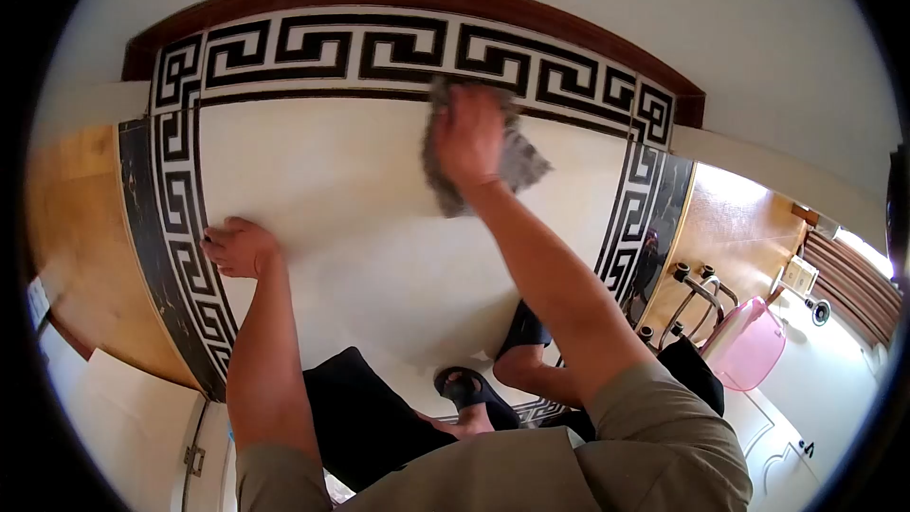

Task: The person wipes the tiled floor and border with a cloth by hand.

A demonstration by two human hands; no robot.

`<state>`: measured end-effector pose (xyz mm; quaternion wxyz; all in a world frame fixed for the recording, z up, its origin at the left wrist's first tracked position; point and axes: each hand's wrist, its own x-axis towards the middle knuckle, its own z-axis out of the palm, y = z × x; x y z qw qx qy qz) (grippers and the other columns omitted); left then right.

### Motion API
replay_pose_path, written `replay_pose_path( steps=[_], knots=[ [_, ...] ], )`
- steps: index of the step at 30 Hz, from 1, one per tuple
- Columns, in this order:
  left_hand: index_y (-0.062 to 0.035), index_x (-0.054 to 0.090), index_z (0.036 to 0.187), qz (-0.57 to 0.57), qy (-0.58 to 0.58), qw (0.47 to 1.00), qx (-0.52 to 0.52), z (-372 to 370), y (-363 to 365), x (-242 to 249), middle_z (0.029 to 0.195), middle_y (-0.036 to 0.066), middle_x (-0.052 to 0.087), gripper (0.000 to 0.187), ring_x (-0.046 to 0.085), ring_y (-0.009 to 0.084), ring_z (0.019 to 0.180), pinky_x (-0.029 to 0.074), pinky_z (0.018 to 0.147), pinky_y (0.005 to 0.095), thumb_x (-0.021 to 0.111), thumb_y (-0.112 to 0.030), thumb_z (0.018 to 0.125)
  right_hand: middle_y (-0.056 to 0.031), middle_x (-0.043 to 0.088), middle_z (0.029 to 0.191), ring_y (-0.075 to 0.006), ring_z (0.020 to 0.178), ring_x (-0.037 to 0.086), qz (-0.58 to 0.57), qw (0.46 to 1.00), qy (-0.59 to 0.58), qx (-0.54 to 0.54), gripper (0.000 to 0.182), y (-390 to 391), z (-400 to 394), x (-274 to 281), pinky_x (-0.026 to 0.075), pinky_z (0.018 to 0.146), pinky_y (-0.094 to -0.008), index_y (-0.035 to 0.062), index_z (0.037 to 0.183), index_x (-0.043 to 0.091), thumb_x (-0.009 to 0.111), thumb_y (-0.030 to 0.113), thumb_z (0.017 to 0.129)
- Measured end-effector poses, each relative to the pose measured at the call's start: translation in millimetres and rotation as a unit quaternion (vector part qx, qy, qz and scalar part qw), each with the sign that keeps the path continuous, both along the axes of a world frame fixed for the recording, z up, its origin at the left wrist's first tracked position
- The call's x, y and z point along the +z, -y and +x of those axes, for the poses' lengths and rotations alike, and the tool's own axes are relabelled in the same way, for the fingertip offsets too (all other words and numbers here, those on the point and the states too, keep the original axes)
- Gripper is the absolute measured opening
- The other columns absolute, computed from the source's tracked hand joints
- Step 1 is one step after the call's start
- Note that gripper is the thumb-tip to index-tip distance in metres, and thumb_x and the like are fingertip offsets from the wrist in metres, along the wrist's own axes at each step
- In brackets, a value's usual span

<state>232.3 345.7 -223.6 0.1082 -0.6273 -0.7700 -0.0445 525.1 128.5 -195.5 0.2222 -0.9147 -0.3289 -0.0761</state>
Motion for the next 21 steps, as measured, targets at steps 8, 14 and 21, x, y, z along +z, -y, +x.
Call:
replay_pose_path(
  steps=[8,14,21],
  knots=[
    [-0.0123,0.041,0.146,-0.019,-0.042,0.999,-0.001,-6.7,-4.3,-5.5,0.148,0.011,0.038,0.059,0.037,0.0264,0.137,0.032,0.107,0.0499,0.032,-0.048,0.100,-0.0200,0.057,0.116,-0.0373,0.116,0.051,0.103,0.978,-0.038,0.180,0.036,-101.8,-42.3,13.1,0.040,0.103,-0.0455,-0.0011,0.112,0.058,0.055,0.011,0.078],
    [-0.0108,0.042,0.145,-0.007,-0.036,0.999,-0.016,-9.0,-3.0,-6.1,0.149,0.012,0.037,0.059,0.037,0.0278,0.137,0.030,0.108,0.0508,0.034,-0.048,0.099,-0.0150,0.061,0.113,-0.0339,0.112,0.056,0.088,0.981,-0.020,0.169,0.041,-31.2,-7.9,-2.7,0.046,0.097,-0.0440,0.0028,0.116,0.058,0.064,0.013,0.076],
    [-0.0052,0.043,0.143,-0.016,-0.028,0.999,-0.024,1.0,3.8,9.4,0.149,0.016,0.038,0.057,0.037,0.0305,0.137,0.031,0.108,0.0513,0.034,-0.041,0.099,-0.0204,0.058,0.120,-0.0373,0.113,0.054,-0.061,0.998,0.017,0.006,0.038,97.4,47.3,2.4,0.045,0.095,-0.0467,0.0043,0.122,0.056,0.060,0.014,0.086]
  ],
)
